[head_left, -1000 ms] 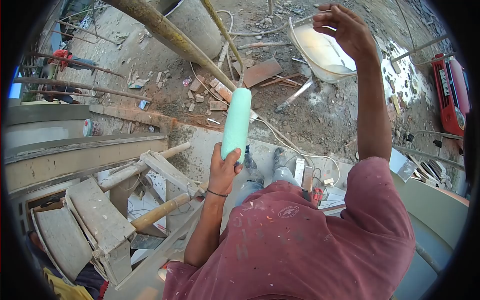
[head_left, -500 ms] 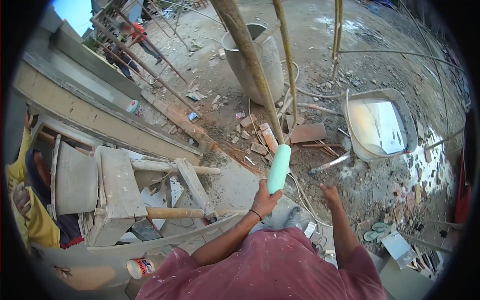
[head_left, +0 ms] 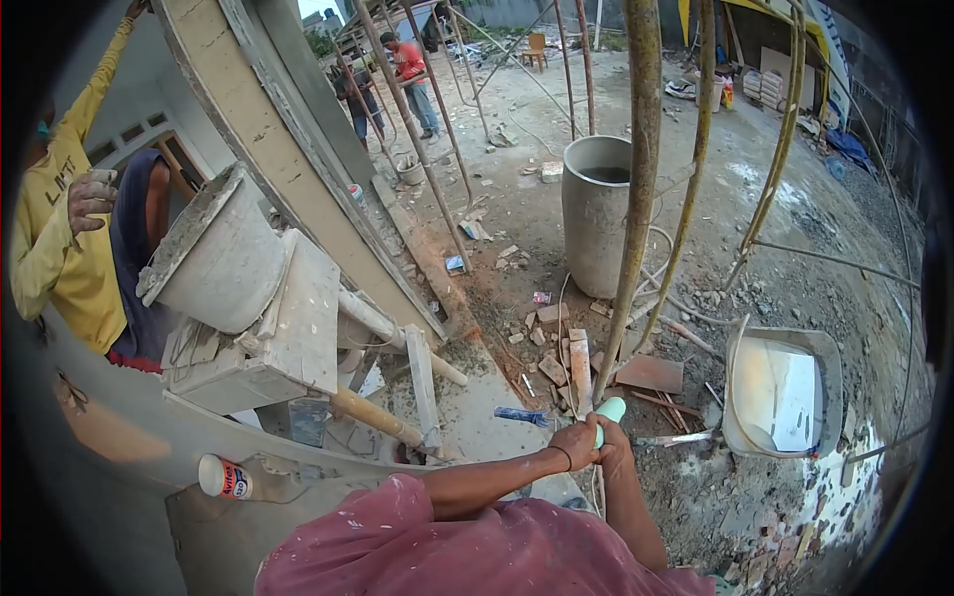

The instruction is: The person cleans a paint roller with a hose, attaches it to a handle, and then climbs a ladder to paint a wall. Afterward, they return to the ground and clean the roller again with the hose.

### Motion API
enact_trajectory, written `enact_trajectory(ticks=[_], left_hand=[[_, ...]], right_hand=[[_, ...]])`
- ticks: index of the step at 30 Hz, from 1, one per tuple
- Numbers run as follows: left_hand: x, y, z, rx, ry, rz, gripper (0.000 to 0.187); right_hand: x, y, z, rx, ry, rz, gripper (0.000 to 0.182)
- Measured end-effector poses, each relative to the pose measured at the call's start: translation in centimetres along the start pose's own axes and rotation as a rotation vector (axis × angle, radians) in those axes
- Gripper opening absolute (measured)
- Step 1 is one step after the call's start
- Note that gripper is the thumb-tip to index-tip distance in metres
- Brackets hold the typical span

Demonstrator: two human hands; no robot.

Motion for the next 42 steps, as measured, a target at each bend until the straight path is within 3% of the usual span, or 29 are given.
enact_trajectory(ticks=[8, 19, 23, 24, 25, 26, 27, 29, 30, 32, 33, 35, 36, 40, 42], left_hand=[[-1.6, -0.6, -0.1, -0.093, 0.008, -0.005, 0.058], [-3.0, -1.1, 0.0, -0.345, 0.025, -0.147, 0.056], [-1.9, -0.7, 0.3, -0.488, -0.060, -0.021, 0.061], [-1.5, -0.7, 0.2, -0.582, -0.078, 0.058, 0.059], [1.0, 2.1, 2.3, -0.655, 0.035, 0.070, 0.067], [2.9, 4.5, 3.3, -0.986, -0.067, 0.109, 0.077], [3.0, 4.1, 2.5, -1.187, -0.155, 0.233, 0.063], [1.3, 1.7, 0.0, -1.259, -0.027, 0.090, 0.043], [0.9, 0.3, -0.7, -1.247, -0.009, 0.083, 0.043], [0.6, -1.3, -2.6, -1.439, -0.065, 0.307, 0.036], [0.6, -1.7, -3.2, -1.428, -0.046, 0.305, 0.036], [1.0, -1.2, -3.3, -1.552, -0.193, 0.285, 0.030], [0.9, -0.8, -3.2, -1.681, -0.261, 0.323, 0.027], [3.8, 2.5, -0.9, -1.818, -0.193, 0.471, 0.029], [1.0, 0.3, -5.7, -2.235, 0.234, 1.089, 0.049]], right_hand=[[1.6, 0.4, 3.8, 0.055, -0.156, 0.073, 0.019], [3.8, -3.5, 8.3, 0.191, -0.157, 0.039, 0.013], [-0.1, -1.8, 10.3, 0.075, -0.290, 0.103, 0.016], [-1.4, -0.8, 10.8, 0.131, -0.360, 0.086, 0.012], [-3.1, -0.1, 11.3, 0.194, -0.429, 0.065, 0.013], [-4.1, 0.0, 12.5, 0.103, -0.489, 0.167, 0.021], [-4.5, -0.1, 13.6, 0.015, -0.550, 0.258, 0.035], [-4.0, -0.2, 15.9, 0.129, -0.763, 0.173, 0.040], [-4.1, -0.4, 16.9, 0.055, -0.749, 0.202, 0.041], [-4.6, -0.2, 17.9, 0.153, -0.842, 0.234, 0.036], [-5.1, 0.1, 18.4, 0.257, -0.921, 0.255, 0.032], [-6.2, 1.4, 19.3, 0.367, -1.013, 0.294, 0.029], [-6.2, 2.4, 18.9, 0.341, -0.965, 0.312, 0.029], [-8.1, 6.0, 17.2, 0.241, -0.774, 0.369, 0.031], [-10.0, 7.2, 15.7, 0.191, -0.681, 0.386, 0.032]])
Point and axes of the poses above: each hand's wrist, its own x-axis towards the middle knuckle, its own y-axis out of the palm, z = x × y, the point moved 5 cm from there along x, towards the middle knuckle, and after that the axes turned 2 degrees about z, right-handed, at the moved point
